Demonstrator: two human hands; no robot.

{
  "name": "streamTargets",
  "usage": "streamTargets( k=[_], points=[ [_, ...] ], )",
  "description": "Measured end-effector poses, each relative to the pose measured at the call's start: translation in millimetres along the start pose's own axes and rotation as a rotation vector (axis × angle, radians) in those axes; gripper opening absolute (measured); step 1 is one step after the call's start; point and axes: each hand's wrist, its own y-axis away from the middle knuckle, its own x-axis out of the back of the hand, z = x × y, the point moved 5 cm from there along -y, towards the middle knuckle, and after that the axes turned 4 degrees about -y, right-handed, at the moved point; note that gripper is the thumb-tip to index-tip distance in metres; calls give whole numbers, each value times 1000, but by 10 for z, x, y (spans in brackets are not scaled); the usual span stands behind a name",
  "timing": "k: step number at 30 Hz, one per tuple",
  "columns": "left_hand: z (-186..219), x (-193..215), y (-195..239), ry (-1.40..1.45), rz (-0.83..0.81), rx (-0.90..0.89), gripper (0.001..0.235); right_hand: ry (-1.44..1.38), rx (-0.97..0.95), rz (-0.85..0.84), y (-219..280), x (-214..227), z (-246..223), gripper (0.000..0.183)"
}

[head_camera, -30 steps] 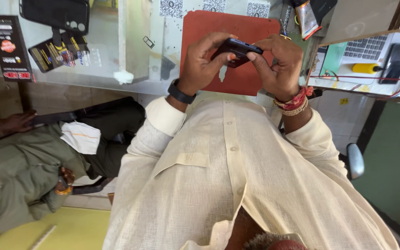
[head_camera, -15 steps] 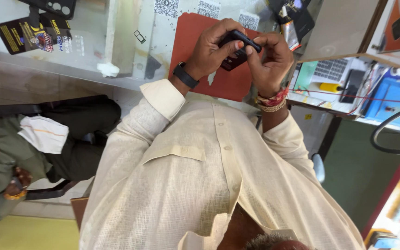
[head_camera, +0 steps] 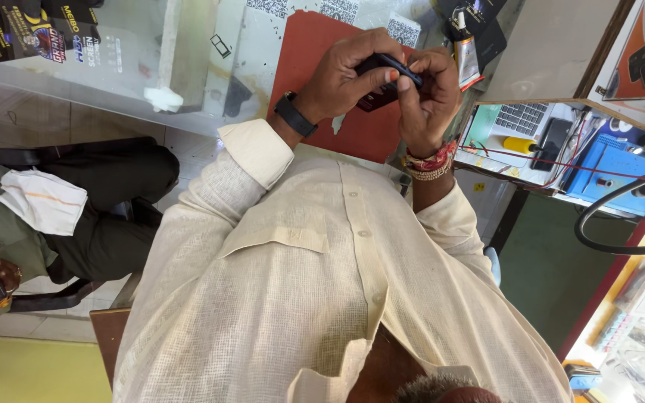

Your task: The person reassembles a smartphone on a red mat, connecting internal ribbon cables and placing the back cover. The person then presses the edges to secure the cover and inspects the device.

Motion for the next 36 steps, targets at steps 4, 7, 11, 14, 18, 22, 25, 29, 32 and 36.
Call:
streamTargets(
  k=[4, 7, 11, 14, 18, 22, 25, 29, 32, 36],
  points=[
    [10, 14, 21, -26, 17, -25, 15, 40, 44, 10, 1, 6, 0, 16],
    [-28, 17, 47, 138, 31, 34, 24, 28, 43, 5, 12, 5, 20, 16],
    [-72, 18, 65, 186, 14, 91, 17, 13, 32, 12, 4, 23, 41, 17],
    [-75, 19, 67, 124, 31, 65, 15, 22, 24, 13, -2, 34, 48, 16],
    [-64, 27, 49, 73, 94, 103, 12, -9, -41, 46, -16, 26, 52, 18],
    [25, 15, 48, 112, 227, 125, 15, 43, 13, 43, -22, -24, -43, 40],
    [97, 34, 49, -12, 286, 113, 15, 33, -37, 72, -8, -36, -63, 40],
    [134, 14, 81, -74, 289, 163, 13, -38, -54, 95, -51, -15, -116, 28],
    [134, -3, 90, -60, 276, 180, 15, -10, -73, 64, -124, 27, -179, 18],
    [126, 3, 96, -49, 254, 168, 18, -55, -138, 10, -153, 75, -238, 15]
  ],
)
